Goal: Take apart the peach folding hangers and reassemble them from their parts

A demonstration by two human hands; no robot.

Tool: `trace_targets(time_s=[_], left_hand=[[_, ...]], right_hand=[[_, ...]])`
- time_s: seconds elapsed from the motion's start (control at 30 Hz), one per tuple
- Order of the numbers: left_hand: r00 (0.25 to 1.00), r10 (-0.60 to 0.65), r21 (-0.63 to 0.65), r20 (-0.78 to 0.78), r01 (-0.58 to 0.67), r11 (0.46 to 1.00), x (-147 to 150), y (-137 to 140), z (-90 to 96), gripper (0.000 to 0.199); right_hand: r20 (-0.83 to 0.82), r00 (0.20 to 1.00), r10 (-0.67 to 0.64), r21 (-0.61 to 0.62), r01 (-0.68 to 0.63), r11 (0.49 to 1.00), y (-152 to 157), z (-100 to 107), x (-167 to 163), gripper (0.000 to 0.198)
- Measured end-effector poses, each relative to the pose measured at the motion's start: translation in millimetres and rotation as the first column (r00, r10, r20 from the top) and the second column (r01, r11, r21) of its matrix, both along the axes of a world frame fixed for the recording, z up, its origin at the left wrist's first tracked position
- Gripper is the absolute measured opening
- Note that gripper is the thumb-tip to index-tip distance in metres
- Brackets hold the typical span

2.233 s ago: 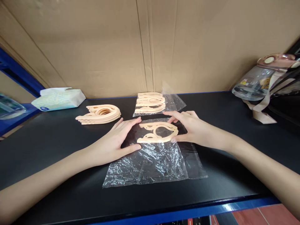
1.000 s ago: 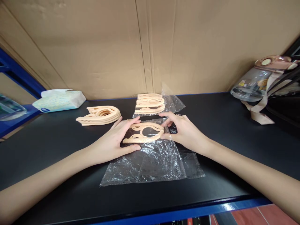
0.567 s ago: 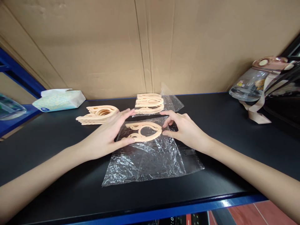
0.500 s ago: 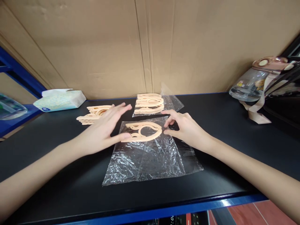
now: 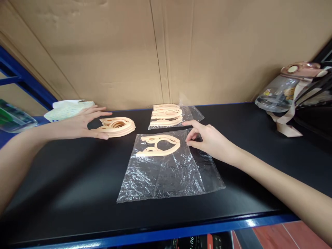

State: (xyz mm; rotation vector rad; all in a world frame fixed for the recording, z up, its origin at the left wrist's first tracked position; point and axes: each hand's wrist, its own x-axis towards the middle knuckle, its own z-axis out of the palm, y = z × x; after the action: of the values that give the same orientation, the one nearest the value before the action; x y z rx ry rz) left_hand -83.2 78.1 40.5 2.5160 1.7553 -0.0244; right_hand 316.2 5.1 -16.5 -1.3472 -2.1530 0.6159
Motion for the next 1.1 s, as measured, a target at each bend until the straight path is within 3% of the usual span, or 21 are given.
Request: trace_targets(time_s=[0.23, 0.8, 1.1], left_hand=[[0.998, 0.004, -0.057, 0.066, 0.0, 0.998, 2.8, -3.4, -1.8, 0.089], [0.993, 0.012, -0.052, 0.116, -0.006, 0.999, 7.3, -2.8, -2.6, 0.089], [0.991, -0.06, -0.059, 0.12, 0.067, 0.996, 7.2, -0.9, -3.3, 0.073]], right_hand=[[-0.213, 0.976, 0.051, -0.234, -0.102, 0.967, -3.3, 4.6, -4.3, 0.054], [-0.233, 0.958, 0.165, -0.306, -0.234, 0.923, 0.0, 3.6, 0.6, 0.057], [-0.214, 0.961, 0.174, -0.305, -0.235, 0.923, 0.5, 3.8, -0.2, 0.058]])
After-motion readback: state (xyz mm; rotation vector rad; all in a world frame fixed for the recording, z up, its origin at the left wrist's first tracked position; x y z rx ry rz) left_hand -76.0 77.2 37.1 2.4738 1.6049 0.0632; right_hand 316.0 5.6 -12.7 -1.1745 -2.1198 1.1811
